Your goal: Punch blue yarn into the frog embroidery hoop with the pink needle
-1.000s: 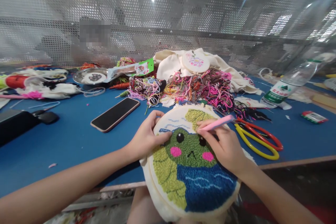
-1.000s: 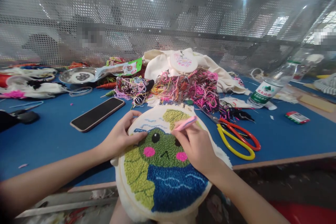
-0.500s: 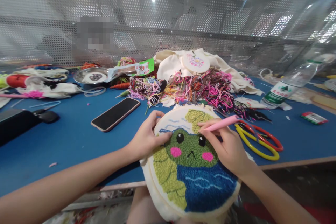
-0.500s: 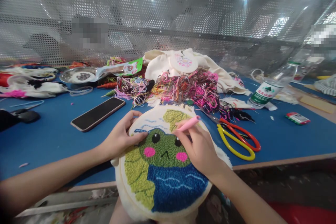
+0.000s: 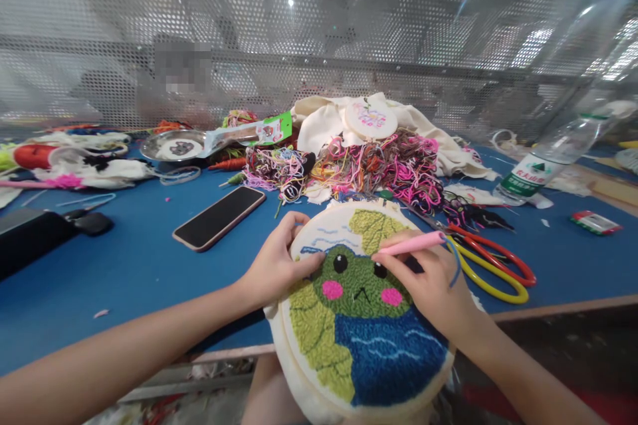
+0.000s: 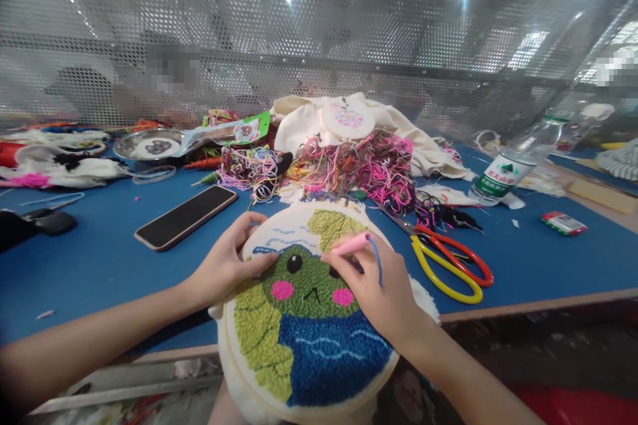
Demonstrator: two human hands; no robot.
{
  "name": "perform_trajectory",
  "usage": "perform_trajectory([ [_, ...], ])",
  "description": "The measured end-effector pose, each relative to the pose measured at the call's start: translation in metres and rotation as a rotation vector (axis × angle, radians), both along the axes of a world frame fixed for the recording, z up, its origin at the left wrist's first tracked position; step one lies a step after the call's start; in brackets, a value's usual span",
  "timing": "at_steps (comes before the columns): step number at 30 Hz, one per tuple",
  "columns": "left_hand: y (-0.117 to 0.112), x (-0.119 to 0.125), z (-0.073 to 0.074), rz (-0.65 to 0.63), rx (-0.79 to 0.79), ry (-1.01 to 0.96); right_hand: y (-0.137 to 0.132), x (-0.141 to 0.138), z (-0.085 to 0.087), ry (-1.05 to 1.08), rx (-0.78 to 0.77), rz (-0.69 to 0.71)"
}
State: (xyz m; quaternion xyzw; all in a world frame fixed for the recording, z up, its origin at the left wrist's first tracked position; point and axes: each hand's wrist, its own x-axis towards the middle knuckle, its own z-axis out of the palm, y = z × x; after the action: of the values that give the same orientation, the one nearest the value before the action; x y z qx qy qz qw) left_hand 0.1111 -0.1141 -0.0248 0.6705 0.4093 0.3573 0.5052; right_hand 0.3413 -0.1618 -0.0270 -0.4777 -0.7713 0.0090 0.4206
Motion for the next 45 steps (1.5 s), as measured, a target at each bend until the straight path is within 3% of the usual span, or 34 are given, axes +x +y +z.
perform_trajectory([
  [5,-0.003,0.001,0.003,-0.004,-0.006,-0.022,0.000,-0.002,0.004,0.004,0.011,0.051],
  [12,-0.004,0.000,0.001,-0.005,0.013,-0.026,0.005,0.004,0.005,0.148,-0.240,-0.082],
  [18,-0.001,-0.001,-0.004,-0.012,0.095,-0.009,-0.001,-0.002,0.002,-0.049,0.084,-0.027],
  [21,-0.001,-0.001,-0.006,-0.016,0.110,-0.011,-0.004,-0.008,-0.001,-0.083,0.121,-0.031],
  [27,-0.003,-0.002,-0.003,-0.016,0.130,-0.022,-0.002,-0.013,-0.001,0.048,0.038,-0.085],
  [31,-0.001,-0.003,-0.001,0.002,0.148,0.004,0.006,-0.001,-0.003,0.288,-0.243,-0.028],
  [33,0.002,-0.003,-0.002,0.009,0.149,0.013,0.008,0.003,-0.006,0.322,-0.300,0.007],
  [40,0.008,-0.001,-0.007,0.035,0.145,0.042,0.004,-0.011,-0.015,0.097,-0.068,-0.040],
  [45,0.010,0.002,0.001,0.025,0.102,-0.003,0.011,-0.014,-0.016,0.094,-0.172,0.002],
])
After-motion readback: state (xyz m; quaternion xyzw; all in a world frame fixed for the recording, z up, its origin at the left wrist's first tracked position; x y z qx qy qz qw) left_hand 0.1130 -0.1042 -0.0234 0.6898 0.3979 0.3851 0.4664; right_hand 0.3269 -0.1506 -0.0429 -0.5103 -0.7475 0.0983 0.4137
